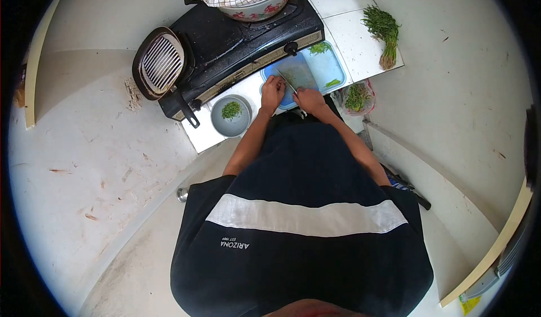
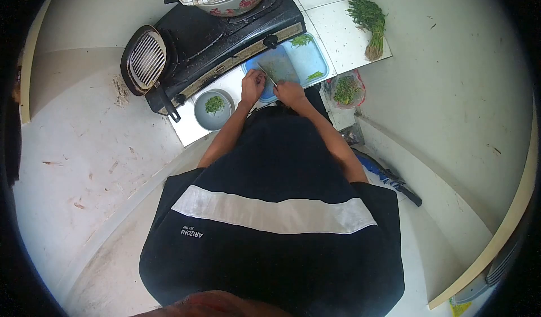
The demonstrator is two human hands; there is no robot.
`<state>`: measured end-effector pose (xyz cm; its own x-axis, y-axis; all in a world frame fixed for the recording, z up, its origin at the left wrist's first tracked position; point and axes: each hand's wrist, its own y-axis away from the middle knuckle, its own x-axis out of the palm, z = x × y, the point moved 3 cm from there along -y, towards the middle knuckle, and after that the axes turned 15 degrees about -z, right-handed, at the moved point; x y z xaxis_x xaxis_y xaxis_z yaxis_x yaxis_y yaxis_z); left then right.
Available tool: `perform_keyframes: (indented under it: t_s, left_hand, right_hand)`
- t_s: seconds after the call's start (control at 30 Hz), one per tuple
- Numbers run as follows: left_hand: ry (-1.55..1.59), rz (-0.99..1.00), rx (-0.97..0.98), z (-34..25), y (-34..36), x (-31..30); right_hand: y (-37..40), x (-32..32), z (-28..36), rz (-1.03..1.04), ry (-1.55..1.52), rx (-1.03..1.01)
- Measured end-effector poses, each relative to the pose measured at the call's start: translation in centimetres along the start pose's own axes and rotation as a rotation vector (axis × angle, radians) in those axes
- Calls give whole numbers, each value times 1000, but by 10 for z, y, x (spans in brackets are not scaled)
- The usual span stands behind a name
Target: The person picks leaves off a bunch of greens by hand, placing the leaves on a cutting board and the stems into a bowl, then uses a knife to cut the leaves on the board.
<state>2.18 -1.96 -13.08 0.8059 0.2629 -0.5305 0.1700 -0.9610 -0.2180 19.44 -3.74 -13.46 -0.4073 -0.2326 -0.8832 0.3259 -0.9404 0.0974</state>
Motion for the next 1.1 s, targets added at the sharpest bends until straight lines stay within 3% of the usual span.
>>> perform_keyframes:
  t_s: [0.07, 0.4, 1.1]
  left_hand:
    - [18, -6, -8, -1, 0, 0]
    - [81, -35, -69, 0, -2, -1]
    - [49, -33, -14, 5, 2, 0]
  right_hand:
    - [-4, 6, 2, -70, 57, -12]
    - [12, -15, -4, -41, 33, 35]
    - [9, -10, 4, -37, 5, -18]
